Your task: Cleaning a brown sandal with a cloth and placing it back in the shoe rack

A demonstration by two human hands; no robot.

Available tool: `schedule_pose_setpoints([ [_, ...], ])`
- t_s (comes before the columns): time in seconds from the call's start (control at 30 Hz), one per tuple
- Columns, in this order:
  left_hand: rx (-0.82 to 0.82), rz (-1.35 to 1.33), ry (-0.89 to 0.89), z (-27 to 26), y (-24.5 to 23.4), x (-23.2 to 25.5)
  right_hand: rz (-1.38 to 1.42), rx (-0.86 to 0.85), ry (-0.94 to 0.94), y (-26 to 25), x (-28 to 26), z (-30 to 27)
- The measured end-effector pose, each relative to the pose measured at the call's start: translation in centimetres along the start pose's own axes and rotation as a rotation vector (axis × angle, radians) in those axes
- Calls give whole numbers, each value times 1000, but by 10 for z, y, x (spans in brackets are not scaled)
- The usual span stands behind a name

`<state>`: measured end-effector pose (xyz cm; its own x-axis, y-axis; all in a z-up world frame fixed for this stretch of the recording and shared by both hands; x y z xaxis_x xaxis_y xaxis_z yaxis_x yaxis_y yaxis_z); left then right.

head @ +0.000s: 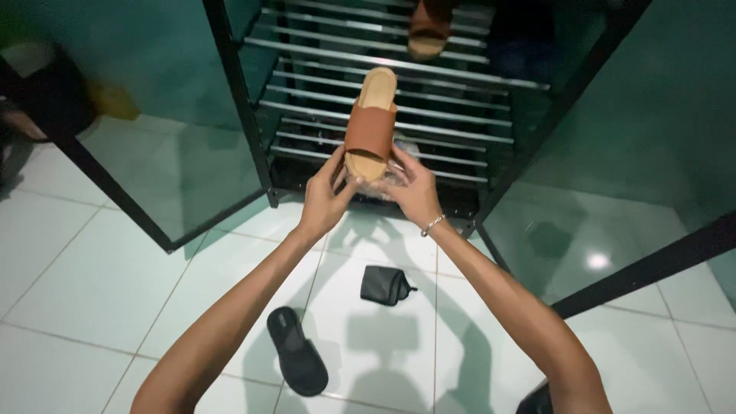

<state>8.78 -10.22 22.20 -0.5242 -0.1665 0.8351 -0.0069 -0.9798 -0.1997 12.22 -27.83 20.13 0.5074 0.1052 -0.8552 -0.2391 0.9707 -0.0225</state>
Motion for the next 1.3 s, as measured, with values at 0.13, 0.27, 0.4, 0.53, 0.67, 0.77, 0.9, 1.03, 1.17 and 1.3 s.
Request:
schedule_pose_setpoints([
  [0.13, 34, -153, 221, 41, -6, 30, -71, 40, -22, -9, -35, 45],
  [0.27, 60, -58, 104, 90, -8, 26, -105, 11, -33, -14, -56, 89],
  [0.4, 57, -275, 137, 131, -1, 9, -163, 45, 29, -27, -53, 121],
  [0.53, 16, -243, 143, 172, 5, 2, -126, 74, 32, -45, -35, 157],
  [0.67, 28, -329, 225, 209, 12, -28, -215, 84, 9, -62, -12, 191],
  [0.77, 28, -302, 208, 239, 15, -44, -219, 108, 70, -73, 1, 214],
  [0.9, 25, -234, 145, 276, 24, -58, -293, 149, 179, -103, 39, 247],
  [1.03, 31, -226, 204, 312, 32, -74, -466, 97, -191, -101, 8, 276],
  [1.17, 15, -266, 224, 337, 38, -80, -295, 148, 121, -106, 24, 298],
  [1.3, 69, 64, -33, 344, 32, -88, -406, 229, 123, -114, 37, 314],
])
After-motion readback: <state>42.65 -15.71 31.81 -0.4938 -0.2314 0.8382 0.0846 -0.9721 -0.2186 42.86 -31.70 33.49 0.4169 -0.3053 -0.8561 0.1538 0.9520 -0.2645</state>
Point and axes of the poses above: each hand's wrist, its own z-axis towards the middle knuckle, its own y-axis out of the palm, x = y × z, the point moved 9 cm from there along z, towards the middle knuckle, and after that the axes turned 1 degree about y, right-handed, at the moved point
